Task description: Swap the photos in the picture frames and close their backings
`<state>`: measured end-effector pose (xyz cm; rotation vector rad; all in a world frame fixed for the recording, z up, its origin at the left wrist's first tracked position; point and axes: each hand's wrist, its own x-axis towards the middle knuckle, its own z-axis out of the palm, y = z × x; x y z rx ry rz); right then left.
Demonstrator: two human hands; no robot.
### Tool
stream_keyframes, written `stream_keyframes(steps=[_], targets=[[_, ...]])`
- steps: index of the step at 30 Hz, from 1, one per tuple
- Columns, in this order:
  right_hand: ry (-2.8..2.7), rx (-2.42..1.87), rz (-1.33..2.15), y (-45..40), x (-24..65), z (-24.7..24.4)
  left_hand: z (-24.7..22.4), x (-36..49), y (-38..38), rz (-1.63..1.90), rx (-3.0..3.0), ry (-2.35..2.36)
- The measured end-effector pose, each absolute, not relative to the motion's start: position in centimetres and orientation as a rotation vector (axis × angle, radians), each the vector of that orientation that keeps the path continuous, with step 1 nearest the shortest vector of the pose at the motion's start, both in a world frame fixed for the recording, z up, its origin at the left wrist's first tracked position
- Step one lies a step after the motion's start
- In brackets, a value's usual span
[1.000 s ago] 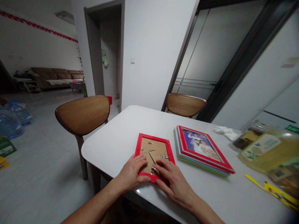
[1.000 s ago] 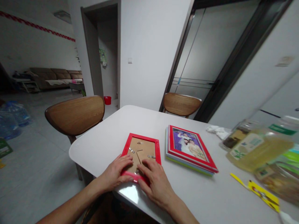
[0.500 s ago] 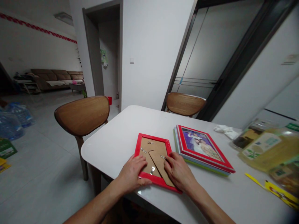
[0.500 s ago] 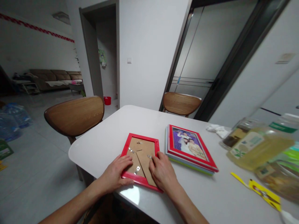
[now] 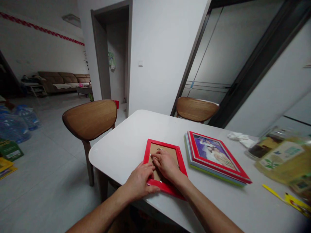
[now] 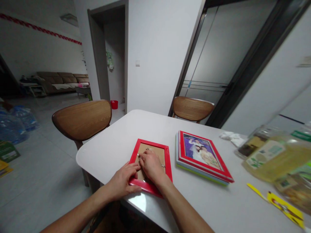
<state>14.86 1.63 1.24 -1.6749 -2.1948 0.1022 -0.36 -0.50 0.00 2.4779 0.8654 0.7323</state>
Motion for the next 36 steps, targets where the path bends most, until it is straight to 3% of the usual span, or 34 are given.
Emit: stream_keyframes(steps=[13,29,36], targets=[[-2.131,-1.690,0.127,2.8,15.4,0.3,-0.6,-0.4,-0.4,0.736,2.420,0.857],[-1.684,-2.207,0.069,8.4,18.1,-0.2,-0.6,-0.5,-0.6,0.744,2.429,0.888],[-1.604,-2.197,0.096,9.3,18.5,0.0,-0.8,-0.2,-0.7,0.734,2.451,0.944]])
